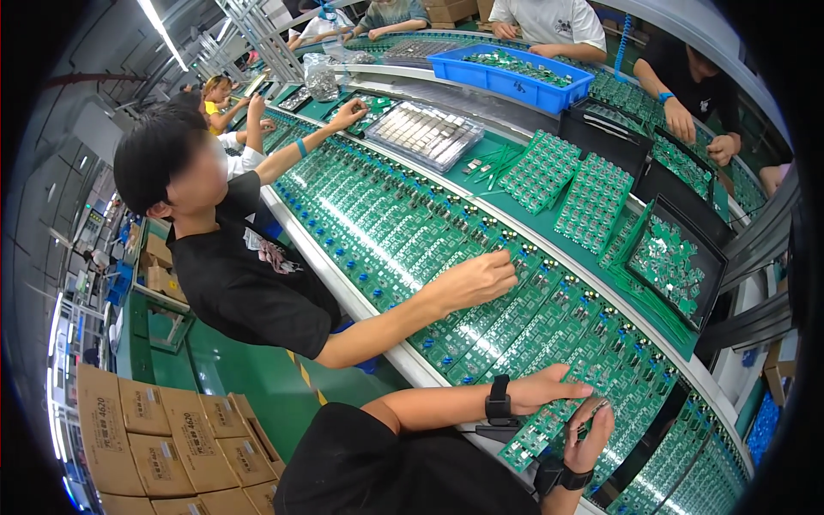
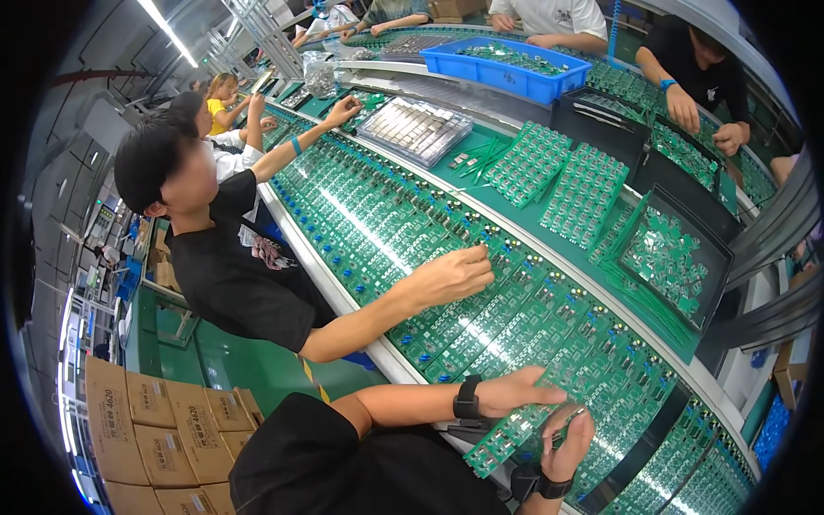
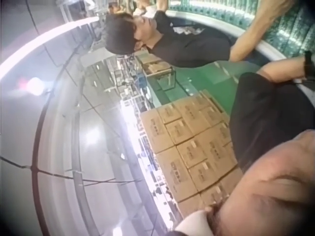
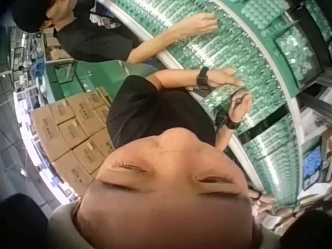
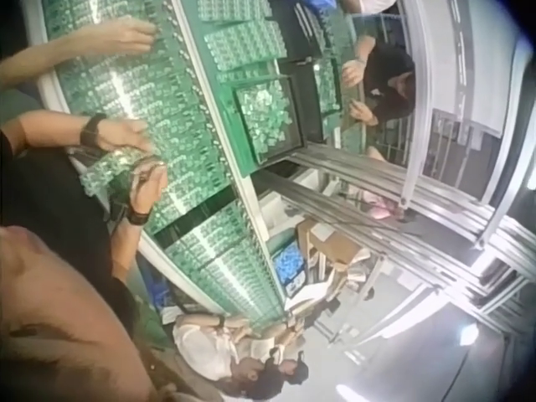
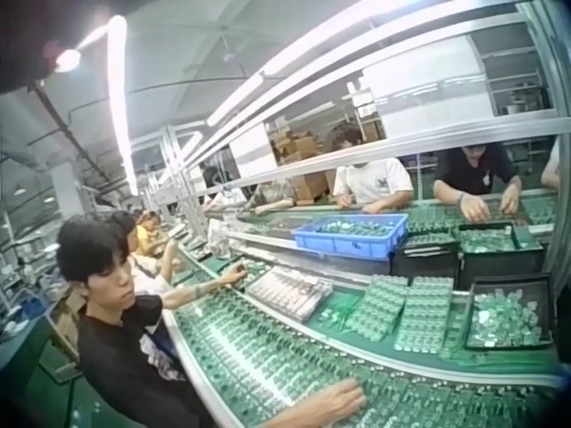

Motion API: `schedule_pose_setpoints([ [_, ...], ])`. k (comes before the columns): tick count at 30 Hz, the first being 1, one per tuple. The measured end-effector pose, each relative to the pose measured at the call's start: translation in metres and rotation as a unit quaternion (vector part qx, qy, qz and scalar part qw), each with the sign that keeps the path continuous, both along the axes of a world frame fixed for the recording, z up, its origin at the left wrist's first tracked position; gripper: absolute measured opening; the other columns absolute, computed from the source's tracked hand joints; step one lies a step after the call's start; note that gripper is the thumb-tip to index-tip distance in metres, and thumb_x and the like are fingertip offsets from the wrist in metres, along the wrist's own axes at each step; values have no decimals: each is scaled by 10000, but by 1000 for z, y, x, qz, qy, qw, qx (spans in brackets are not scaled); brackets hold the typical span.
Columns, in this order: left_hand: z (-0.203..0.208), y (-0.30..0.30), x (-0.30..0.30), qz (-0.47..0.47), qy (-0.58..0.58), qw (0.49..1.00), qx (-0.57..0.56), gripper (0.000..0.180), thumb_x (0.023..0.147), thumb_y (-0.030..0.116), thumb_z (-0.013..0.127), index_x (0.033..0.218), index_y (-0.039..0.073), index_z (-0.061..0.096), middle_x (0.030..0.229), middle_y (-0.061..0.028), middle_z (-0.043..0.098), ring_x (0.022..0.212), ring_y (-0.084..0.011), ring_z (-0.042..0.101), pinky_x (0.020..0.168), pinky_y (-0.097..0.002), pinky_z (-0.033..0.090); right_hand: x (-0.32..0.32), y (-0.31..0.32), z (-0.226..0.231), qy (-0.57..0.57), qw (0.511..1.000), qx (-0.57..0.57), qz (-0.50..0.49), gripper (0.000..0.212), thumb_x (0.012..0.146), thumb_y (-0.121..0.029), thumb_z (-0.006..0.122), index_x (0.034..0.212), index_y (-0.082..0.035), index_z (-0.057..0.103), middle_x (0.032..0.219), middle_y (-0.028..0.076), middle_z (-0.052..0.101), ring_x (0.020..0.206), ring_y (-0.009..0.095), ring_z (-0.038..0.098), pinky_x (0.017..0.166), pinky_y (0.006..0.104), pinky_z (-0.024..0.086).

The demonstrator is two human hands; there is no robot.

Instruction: The person picks up a circuit board from a tray, snaps off small components by hand, and places them into a container. They then pick up a green plastic strip, snap it into smaller pieces, and place those pieces onto the circuit boards on the assembly line.

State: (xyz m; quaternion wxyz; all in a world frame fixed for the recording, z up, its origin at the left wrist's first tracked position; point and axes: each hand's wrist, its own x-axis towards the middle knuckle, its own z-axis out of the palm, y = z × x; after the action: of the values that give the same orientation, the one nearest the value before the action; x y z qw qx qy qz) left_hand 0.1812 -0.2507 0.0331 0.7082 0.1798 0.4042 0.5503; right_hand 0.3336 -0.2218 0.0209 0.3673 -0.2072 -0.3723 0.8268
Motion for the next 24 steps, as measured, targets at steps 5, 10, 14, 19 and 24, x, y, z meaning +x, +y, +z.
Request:
schedule_pose_setpoints([
  [5, -3, 12, -5, -58, 139, 984, 90, 279, 789, 204, 668, 938, -5, 560, 876, -38, 592, 800, -71, 515, 673, -241, 428, 5, -2, -1, -137, 948, 236, -164, 298, 934, -241, 347, 971, -8, 529, 633, 66, 510, 445, 93, 429, 370, 203, 301],
  [10, 4, 17, -22, 0, 188, 979, 74, 166, 790, 153, 657, 869, 17, 604, 822, 1, 603, 727, -46, 515, 620, -216, 417, 5, 9, -12, -190, 953, 199, -126, 346, 889, -273, 402, 974, 13, 575, 706, 105, 557, 467, 128, 448, 406, 223, 327],
  [14, -6, 17, -20, 0, 190, 979, 78, 155, 814, 165, 634, 858, 21, 598, 760, 25, 582, 666, -30, 489, 580, -205, 398, -1, 17, 10, -69, 989, 112, -72, 267, 897, -219, 422, 917, 4, 567, 720, 95, 556, 524, 118, 470, 416, 200, 311],
  [19, -17, 16, -13, 22, 175, 982, 68, 221, 834, 236, 617, 775, 25, 593, 685, 32, 553, 627, -25, 473, 539, -207, 386, -5, 21, 4, -51, 993, -32, -102, 273, 918, -226, 392, 867, -4, 543, 697, 85, 537, 515, 111, 460, 410, 195, 303],
  [24, -19, 14, -16, 9, 224, 972, 69, 222, 862, 238, 576, 774, 33, 581, 678, 43, 537, 602, -20, 454, 511, -194, 362, -6, 24, 3, -146, 986, 1, -78, 266, 929, -273, 404, 886, -29, 501, 758, 74, 536, 497, 113, 458, 411, 199, 334],
])
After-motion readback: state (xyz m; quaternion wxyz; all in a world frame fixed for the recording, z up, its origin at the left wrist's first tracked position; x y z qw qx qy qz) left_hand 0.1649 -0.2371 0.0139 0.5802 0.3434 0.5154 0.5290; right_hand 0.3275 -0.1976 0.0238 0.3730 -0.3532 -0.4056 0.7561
